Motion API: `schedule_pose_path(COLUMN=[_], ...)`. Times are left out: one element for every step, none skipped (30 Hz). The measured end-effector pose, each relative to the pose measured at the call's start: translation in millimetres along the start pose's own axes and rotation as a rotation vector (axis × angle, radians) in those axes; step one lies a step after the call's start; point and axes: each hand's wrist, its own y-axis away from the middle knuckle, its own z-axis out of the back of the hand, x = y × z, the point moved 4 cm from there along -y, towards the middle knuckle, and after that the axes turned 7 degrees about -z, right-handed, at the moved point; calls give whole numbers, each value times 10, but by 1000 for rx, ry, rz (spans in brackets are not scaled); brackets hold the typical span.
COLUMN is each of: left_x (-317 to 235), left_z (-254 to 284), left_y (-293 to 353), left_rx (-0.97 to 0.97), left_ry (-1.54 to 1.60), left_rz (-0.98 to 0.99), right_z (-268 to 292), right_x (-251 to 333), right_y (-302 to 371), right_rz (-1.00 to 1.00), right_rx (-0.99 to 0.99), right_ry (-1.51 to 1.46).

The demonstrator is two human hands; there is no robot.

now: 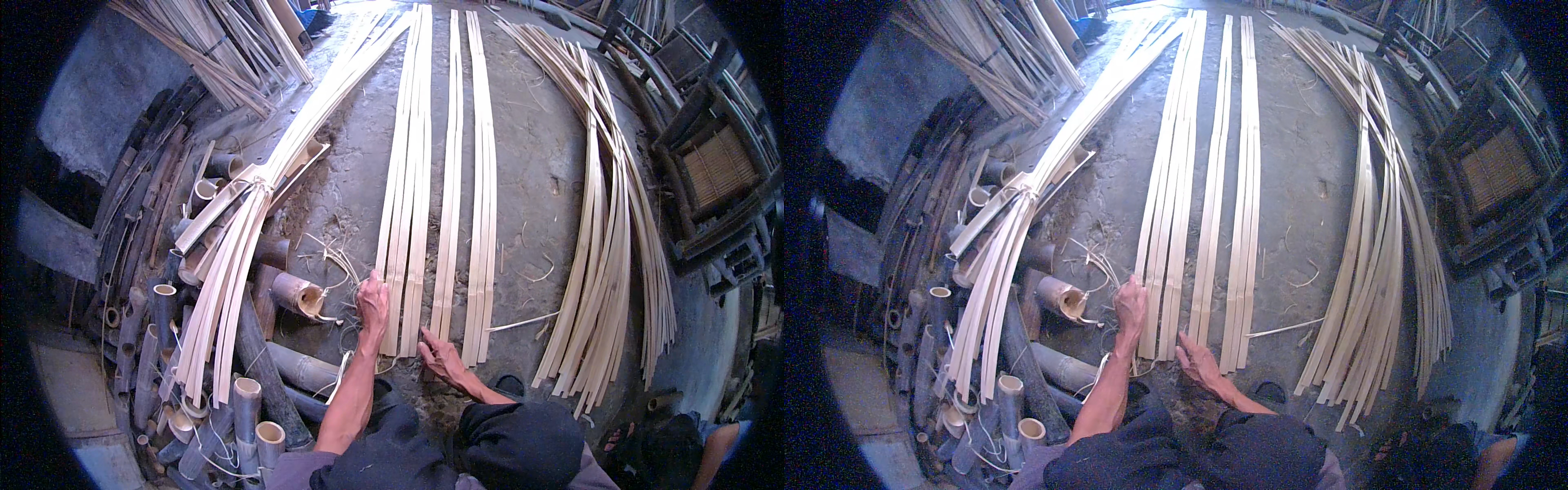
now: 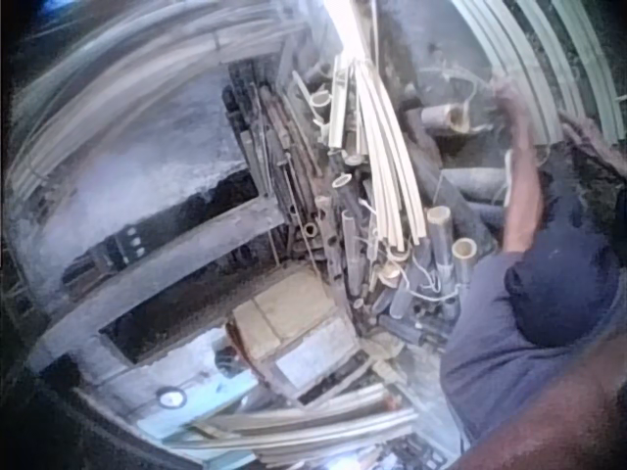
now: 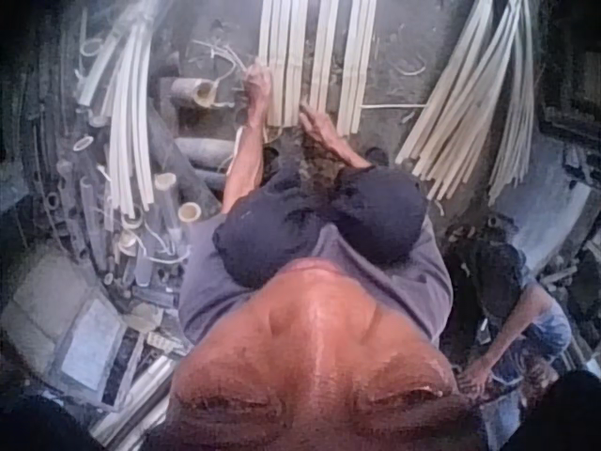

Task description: The person sits on the floor and sorts long bamboo strips by hand, aligning them into neat piles. They repeatedly pick up strips, adjust their positions, and stack them into organized bundles.

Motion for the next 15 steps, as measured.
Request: schedule_pose_path(left_x=[-15, -29, -73, -123, -263, -474, -698, -844, -989, -1047, -1062, -1075, -1183, -1172, -1153], left_z=[5, 6, 82, 154, 215, 456, 417, 615, 490, 407, 320, 229, 209, 85, -38], left_y=[0, -10, -32, -33, -45, -57, -74, -43, -103, -71, -28, 7, 51, 75, 58], left_rx=[-15, -30, -87, -145, -197, -215, -202, -229, -227, -401, -373, -348, -291, -293, -256], left_ry=[1, 2, 33, 64, 111, 104, 198, 231, 313, 223, 252, 279, 420, 486, 506], left_rz=[6, 11, 16, 21, 20, 39, 40, 68, 69, -131, -95, -59, 12, -11, 14], right_z=[12, 53, 87, 122, 197, 200, 293, 210, 270, 254, 217, 183, 172, 165, 165], right_x=[-2, 17, 166, 310, 409, 555, 566, 688, 720, 813, 875, 923, 921, 848, 718], right_y=[-17, -15, 13, 31, 30, 35, 95, 153, 136, 110, 98, 94, 115, 121, 92], right_rz=[-29, -4, 18, 41, 51, 73, 64, 108, 135, 185, 176, 165, 146, 116, 128], right_rx=[13, -15, -35, -56, -82, -81, -128, -99, -128, -131, -96, -62, -33, -2, -21], right_ry=[-64, 30, 114, 198, 206, 206, 224, 162, 120, 64, 27, -9, -40, 43, 46])
